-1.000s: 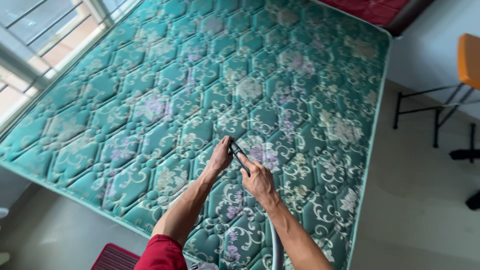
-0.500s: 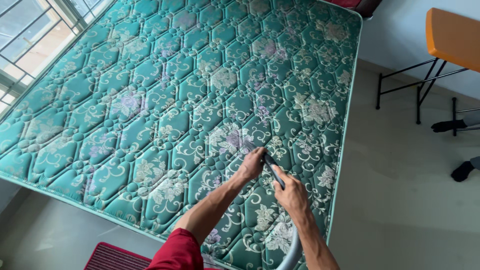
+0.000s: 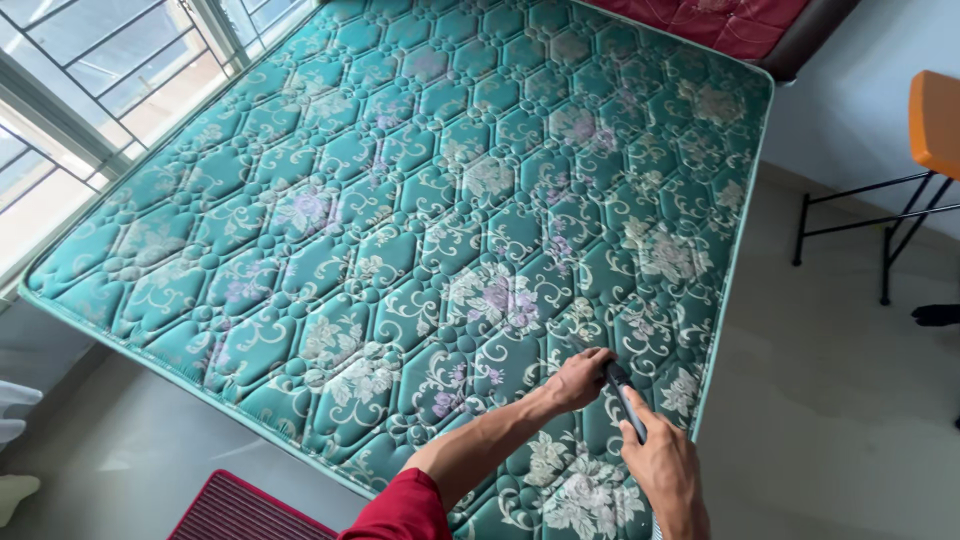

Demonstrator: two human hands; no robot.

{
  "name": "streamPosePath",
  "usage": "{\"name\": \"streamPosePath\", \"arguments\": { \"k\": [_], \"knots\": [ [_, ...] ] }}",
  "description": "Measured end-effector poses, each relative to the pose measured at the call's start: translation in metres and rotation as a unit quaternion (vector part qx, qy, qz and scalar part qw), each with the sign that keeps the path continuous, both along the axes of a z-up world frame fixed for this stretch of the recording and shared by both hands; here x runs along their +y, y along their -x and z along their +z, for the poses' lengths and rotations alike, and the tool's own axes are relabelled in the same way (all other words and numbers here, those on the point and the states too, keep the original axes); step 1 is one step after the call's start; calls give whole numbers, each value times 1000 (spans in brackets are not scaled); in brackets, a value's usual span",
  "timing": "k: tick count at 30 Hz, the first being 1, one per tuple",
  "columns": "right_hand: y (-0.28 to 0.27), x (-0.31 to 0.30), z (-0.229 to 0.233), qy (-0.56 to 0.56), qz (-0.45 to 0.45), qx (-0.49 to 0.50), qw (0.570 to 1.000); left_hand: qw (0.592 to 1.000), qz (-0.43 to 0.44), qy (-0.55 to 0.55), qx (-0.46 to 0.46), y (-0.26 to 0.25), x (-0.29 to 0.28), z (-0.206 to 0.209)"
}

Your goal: The person cleans a mattress by vacuuming its surface with a vacuum cleaner attachment.

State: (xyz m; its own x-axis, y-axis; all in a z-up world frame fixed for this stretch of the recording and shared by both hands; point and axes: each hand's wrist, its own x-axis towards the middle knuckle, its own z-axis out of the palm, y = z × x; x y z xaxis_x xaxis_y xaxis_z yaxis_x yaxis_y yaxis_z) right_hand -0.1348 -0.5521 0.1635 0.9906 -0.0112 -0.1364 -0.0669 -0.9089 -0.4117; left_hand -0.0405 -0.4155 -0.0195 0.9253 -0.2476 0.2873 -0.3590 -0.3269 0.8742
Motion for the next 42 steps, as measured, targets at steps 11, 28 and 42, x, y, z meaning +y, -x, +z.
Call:
{"name": "streamPosePath", "arguments": {
  "k": [11,28,42],
  "knots": [
    [-7,84,7,1,70,-37,997,999,34,25,-24,-3,95,12],
    [-103,358,-49,-183,274,-95,940,942,333,-46,-7,-33,403,-1],
    [-144,439,-117,-191,302,-109,928,934,345,-76,52,-83,489,-57]
  ]
}}
